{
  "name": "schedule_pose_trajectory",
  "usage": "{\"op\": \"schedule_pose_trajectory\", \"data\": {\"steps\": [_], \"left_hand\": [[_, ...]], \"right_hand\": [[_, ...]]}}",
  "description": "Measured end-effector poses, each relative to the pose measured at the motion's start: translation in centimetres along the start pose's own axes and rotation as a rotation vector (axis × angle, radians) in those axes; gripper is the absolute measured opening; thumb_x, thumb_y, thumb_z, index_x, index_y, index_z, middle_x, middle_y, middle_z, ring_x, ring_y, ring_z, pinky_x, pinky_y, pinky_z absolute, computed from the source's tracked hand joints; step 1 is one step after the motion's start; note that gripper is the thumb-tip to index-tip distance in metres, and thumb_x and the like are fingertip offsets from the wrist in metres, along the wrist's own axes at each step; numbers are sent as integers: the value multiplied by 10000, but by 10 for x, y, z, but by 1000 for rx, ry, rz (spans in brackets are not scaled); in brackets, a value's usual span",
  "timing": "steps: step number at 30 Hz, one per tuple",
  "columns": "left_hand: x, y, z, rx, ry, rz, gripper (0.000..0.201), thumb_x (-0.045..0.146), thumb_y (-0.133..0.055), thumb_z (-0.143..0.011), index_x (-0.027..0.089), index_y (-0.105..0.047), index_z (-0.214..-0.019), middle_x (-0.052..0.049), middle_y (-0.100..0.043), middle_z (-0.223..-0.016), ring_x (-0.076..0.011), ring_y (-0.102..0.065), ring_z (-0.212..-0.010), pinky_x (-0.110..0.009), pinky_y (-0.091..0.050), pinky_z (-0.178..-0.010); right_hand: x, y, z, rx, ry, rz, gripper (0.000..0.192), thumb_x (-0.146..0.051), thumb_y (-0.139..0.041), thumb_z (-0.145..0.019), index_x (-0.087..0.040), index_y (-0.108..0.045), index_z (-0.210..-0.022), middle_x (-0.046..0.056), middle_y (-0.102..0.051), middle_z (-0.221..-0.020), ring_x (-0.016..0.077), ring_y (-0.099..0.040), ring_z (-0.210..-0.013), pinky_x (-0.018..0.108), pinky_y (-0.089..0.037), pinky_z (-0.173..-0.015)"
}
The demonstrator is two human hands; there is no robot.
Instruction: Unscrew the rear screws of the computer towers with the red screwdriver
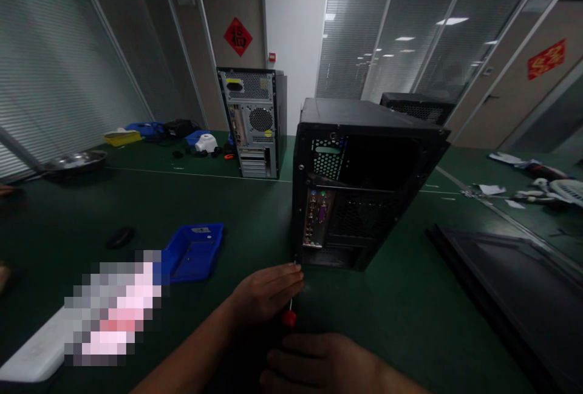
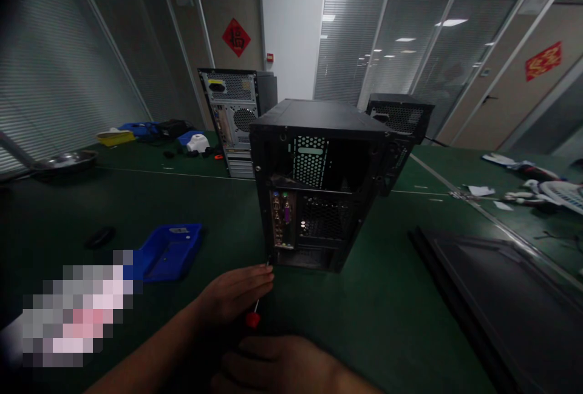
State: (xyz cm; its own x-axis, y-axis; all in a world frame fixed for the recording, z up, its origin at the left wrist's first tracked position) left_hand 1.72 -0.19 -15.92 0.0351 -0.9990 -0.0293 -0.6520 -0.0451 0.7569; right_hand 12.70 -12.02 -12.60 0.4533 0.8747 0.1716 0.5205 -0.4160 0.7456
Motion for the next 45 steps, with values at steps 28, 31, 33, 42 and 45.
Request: {"op": "schedule_pose_trajectory", "data": {"steps": [28, 31, 33, 42, 45], "left_hand": [[0, -7, 0, 40, -1, -29, 266, 175, -459, -1000, 126, -605, -1218, -92, -705, -1205, -158, -578, -1279, -327, -520, -1093], [2, -4, -2, 3, -21, -67, 295, 178, -403, -1015, 116, -600, -1227, -97, -702, -1210, -158, -577, -1277, -329, -515, -1097], [3, -3, -3, 6, -32, -83, 300, 179, -383, -1020, 112, -612, -1202, -91, -707, -1199, -162, -584, -1269, -332, -516, -1096], [5, -16, 2, 25, -34, -184, 283, 200, -400, -1016, 105, -637, -1138, -85, -694, -1230, -184, -589, -1262, -334, -513, -1095], [5, -18, 4, 40, -33, -180, 215, 194, -454, -997, 127, -653, -1043, -60, -709, -1188, -183, -592, -1257, -327, -512, -1092]], "right_hand": [[11, 2, -7, 264, -213, 25, 412, -285, -291, -1090, -172, -615, -861, -53, -704, -751, 50, -647, -799, 192, -432, -1048], [9, 4, -14, 43, -58, 29, 289, -267, -373, -1076, -164, -642, -1105, -89, -736, -1056, 31, -627, -1062, 212, -361, -1158], [7, 2, -12, -108, 5, 46, 320, -221, -336, -1079, -159, -613, -1226, -91, -698, -1191, 41, -607, -1145, 216, -409, -1129], [2, -16, 14, 105, -120, 16, 207, -267, -488, -1029, -155, -645, -1103, 39, -689, -1098, 106, -661, -973, 246, -572, -880], [0, -18, 20, 207, -166, 115, 306, -365, -575, -983, -174, -587, -1221, 85, -610, -1230, 185, -637, -1038, 390, -564, -892]]}}
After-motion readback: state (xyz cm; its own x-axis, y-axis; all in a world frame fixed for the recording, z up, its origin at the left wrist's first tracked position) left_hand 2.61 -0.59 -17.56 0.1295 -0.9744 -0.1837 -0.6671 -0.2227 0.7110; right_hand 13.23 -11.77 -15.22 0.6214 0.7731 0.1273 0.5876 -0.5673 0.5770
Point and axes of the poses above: each hand's wrist, its own z-axis away from the middle knuckle, its own y-axis out of the back of the hand, x = y × z, the point moved 4 cm from there along -z, towards the middle knuckle
